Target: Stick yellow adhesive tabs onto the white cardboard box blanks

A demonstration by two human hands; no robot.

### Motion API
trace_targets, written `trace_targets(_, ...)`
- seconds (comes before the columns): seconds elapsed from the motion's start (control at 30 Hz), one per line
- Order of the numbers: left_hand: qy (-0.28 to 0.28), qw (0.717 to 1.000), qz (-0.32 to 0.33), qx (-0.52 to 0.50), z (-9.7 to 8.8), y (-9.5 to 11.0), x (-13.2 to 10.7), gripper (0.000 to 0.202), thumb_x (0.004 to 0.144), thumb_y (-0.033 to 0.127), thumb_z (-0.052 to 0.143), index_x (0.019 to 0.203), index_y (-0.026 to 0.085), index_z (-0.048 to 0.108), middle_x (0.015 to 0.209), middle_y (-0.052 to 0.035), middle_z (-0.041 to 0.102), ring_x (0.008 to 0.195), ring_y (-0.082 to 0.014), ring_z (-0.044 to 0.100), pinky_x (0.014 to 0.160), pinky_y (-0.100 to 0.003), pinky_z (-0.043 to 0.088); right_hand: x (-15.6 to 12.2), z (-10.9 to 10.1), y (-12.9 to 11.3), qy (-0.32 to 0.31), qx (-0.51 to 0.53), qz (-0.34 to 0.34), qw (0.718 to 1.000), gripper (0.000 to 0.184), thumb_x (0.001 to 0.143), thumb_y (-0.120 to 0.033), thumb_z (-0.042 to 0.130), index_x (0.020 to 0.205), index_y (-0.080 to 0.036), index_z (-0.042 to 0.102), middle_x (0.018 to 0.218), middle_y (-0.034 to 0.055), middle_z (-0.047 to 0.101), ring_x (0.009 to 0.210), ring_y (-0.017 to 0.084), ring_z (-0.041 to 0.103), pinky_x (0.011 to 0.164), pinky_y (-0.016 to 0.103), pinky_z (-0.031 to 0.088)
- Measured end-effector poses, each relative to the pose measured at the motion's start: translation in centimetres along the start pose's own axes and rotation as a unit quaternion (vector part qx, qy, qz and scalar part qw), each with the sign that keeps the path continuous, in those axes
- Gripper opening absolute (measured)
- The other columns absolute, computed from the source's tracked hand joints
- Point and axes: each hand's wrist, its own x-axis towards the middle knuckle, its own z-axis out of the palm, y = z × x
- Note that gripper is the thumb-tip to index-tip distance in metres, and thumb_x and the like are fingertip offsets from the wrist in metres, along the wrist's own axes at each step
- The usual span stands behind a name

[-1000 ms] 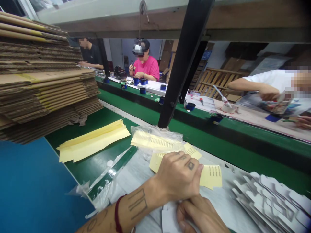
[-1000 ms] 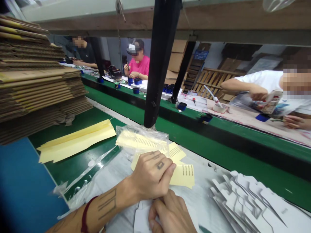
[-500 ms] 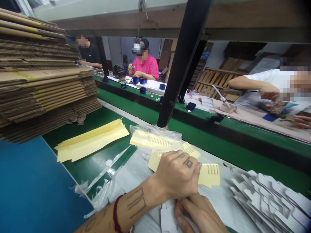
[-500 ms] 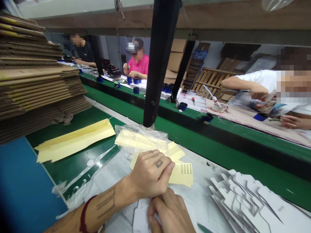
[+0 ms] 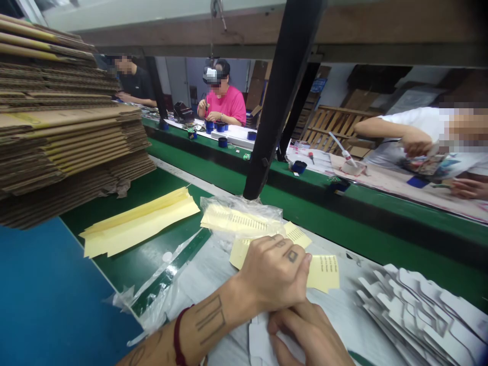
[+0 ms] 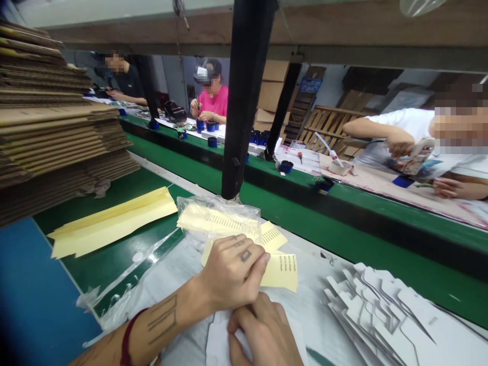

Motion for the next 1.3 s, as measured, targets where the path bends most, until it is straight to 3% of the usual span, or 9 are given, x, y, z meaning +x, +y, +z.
trace_targets(0.1, -0.003, 1.0, 0.004, -0.005, 0.1, 0.0, 0.0, 0.03, 0.088, 0.016, 0.045, 0.059, 0.018, 0.055, 0.053, -0.0009, 0.055, 0.051, -0.0157, 0.051, 0.049, -0.033, 0.04, 0.3, -0.1, 0.1, -0.003, 0.056, 0.025, 0.998, 0.03, 0.068, -0.007, 0.057, 0.091, -0.025, 0.067, 0.095, 0.0041, 0.068, 0.088, 0.023, 0.063, 0.077, 0.036, 0.05)
trace_targets(0.33, -0.01, 1.0, 0.006, -0.005, 0.1, -0.1, -0.1, 0.029, 0.088, 0.016, 0.046, 0.061, 0.017, 0.056, 0.055, -0.0019, 0.057, 0.053, -0.0165, 0.052, 0.052, -0.032, 0.04, 0.1, -2.3, 1.0, 0.06, 0.152, 0.022, 0.986, 0.017, 0.084, -0.018, 0.047, 0.089, -0.023, 0.061, 0.089, 0.0038, 0.067, 0.085, 0.021, 0.064, 0.077, 0.032, 0.053)
trace_targets(0.47, -0.015, 1.0, 0.01, -0.008, 0.1, -0.2, 0.0, 0.028, 0.089, 0.016, 0.045, 0.064, 0.017, 0.057, 0.055, -0.0022, 0.057, 0.054, -0.0171, 0.053, 0.053, -0.032, 0.04, -0.5, -3.9, 1.8, 0.028, 0.105, 0.043, 0.993, 0.018, 0.086, -0.03, 0.056, 0.102, -0.028, 0.065, 0.1, 0.0029, 0.069, 0.094, 0.022, 0.065, 0.08, 0.031, 0.053)
trace_targets(0.57, -0.018, 1.0, 0.009, -0.012, 0.1, -0.2, 0.0, 0.028, 0.089, 0.015, 0.045, 0.064, 0.017, 0.057, 0.055, -0.0021, 0.056, 0.053, -0.0167, 0.052, 0.053, -0.031, 0.039, -0.7, -3.0, 1.7, -0.007, 0.033, 0.055, 0.998, 0.025, 0.077, -0.033, 0.069, 0.101, -0.029, 0.068, 0.098, 0.0027, 0.069, 0.093, 0.026, 0.065, 0.08, 0.038, 0.052)
trace_targets(0.67, -0.023, 1.0, 0.004, -0.019, 0.1, -0.3, 0.0, 0.027, 0.089, 0.014, 0.045, 0.066, 0.016, 0.057, 0.056, -0.0026, 0.056, 0.054, -0.0166, 0.052, 0.053, -0.03, 0.038, -0.6, -1.4, 1.2, 0.045, -0.034, 0.069, 0.996, 0.024, 0.068, -0.028, 0.077, 0.091, -0.027, 0.069, 0.091, 0.0027, 0.067, 0.087, 0.027, 0.063, 0.075, 0.039, 0.049)
trace_targets(0.83, -0.033, 0.999, 0.0, -0.033, 0.1, -0.3, 0.0, 0.026, 0.09, 0.014, 0.045, 0.068, 0.017, 0.058, 0.057, -0.0026, 0.057, 0.055, -0.0165, 0.05, 0.053, -0.03, 0.039, -0.2, -1.1, 0.8, 0.065, 0.009, 0.112, 0.991, 0.018, 0.069, -0.016, 0.07, 0.083, -0.024, 0.065, 0.088, 0.0021, 0.064, 0.085, 0.024, 0.06, 0.073, 0.033, 0.044)
trace_targets(1.0, -0.032, 0.998, 0.006, -0.058, -0.1, -0.3, 0.3, 0.023, 0.089, 0.008, 0.046, 0.07, 0.015, 0.058, 0.059, -0.0033, 0.056, 0.056, -0.0165, 0.05, 0.054, -0.03, 0.039, -0.2, -3.5, 0.7, 0.049, 0.109, 0.174, 0.977, 0.019, 0.069, -0.017, 0.062, 0.085, -0.024, 0.056, 0.087, 0.0003, 0.065, 0.082, 0.022, 0.06, 0.072, 0.032, 0.044)
trace_targets(1.13, -0.04, 0.996, 0.002, -0.081, 0.0, -0.6, 0.2, 0.019, 0.089, 0.007, 0.049, 0.075, 0.015, 0.057, 0.062, -0.0022, 0.057, 0.058, -0.016, 0.05, 0.056, -0.03, 0.04, -0.8, -6.1, 0.0, 0.051, 0.172, 0.166, 0.97, 0.012, 0.074, -0.02, 0.057, 0.086, -0.025, 0.058, 0.083, -0.0013, 0.069, 0.078, 0.02, 0.063, 0.065, 0.028, 0.045)
trace_targets(1.3, -0.044, 0.996, 0.013, -0.076, 0.2, -1.0, 0.0, 0.015, 0.089, 0.007, 0.051, 0.079, 0.016, 0.057, 0.066, -0.0018, 0.059, 0.059, -0.0159, 0.052, 0.058, -0.03, 0.041, -3.4, -11.5, 1.8, 0.182, 0.141, 0.155, 0.961, 0.014, 0.082, -0.038, 0.059, 0.086, -0.029, 0.068, 0.084, -0.001, 0.073, 0.08, 0.02, 0.068, 0.071, 0.026, 0.052)
